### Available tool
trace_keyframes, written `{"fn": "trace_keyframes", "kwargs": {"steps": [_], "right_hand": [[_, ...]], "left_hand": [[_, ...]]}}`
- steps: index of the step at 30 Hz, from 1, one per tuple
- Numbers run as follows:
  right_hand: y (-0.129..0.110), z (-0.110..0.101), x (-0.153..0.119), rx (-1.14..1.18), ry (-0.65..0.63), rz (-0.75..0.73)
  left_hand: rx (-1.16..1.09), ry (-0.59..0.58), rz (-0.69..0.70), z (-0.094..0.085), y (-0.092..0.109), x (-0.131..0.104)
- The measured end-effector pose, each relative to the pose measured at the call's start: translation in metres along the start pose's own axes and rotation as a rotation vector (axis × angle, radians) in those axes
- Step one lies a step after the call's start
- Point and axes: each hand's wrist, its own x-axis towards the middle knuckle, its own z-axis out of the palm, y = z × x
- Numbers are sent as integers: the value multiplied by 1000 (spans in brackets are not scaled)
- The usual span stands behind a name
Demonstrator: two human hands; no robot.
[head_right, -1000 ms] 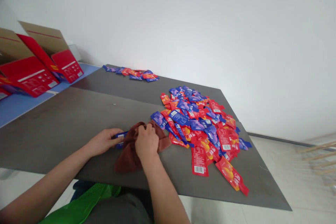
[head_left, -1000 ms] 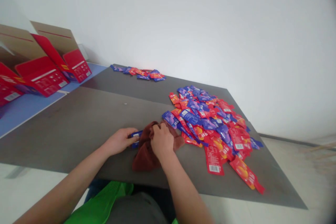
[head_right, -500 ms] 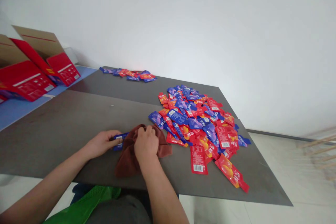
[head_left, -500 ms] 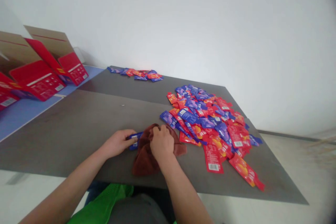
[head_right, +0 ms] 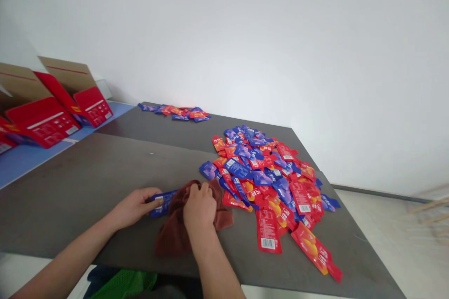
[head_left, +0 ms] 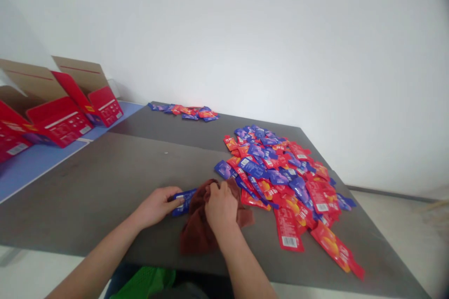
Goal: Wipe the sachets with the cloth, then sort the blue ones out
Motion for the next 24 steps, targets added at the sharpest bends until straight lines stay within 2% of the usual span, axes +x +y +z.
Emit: {"fn": "trace_keyframes", "kwargs": {"steps": [2, 4, 6, 8, 10, 12, 14, 16, 19, 21, 23, 24], "right_hand": [[4, -9, -1, -15, 28, -11], [-9, -15, -10, 35, 68, -137], [-30, -11, -20, 96, 86, -283], [-42, -1, -23, 121, 65, -324], [-37, 8, -19, 104, 31, -247], [-18, 10, -10, 48, 9, -114], [3, 3, -2, -19, 2, -1], [12, -8, -2, -37, 14, 27], [-9, -19, -17, 59, 72, -147], [-33, -14, -25, 123, 88, -304], [-45, -3, -27, 136, 60, -351], [-44, 2, -24, 127, 40, -322]], "left_hand": [[-28, -8, 5, 0, -2, -1], [-94, -35, 29, 0, -3, -1], [-161, -62, 44, -1, -3, 0], [-168, -59, 43, -1, -1, 2], [-107, -28, 35, -2, 1, 2], [-51, -6, 24, -2, 3, 1], [-35, 0, 6, -1, 3, 0], [-45, 2, -5, -1, 2, -1], [-101, -33, 24, -2, -2, -1], [-132, -65, 62, -3, -4, 1], [-130, -55, 74, -3, -5, 3], [-115, -40, 65, -3, -4, 3]]}}
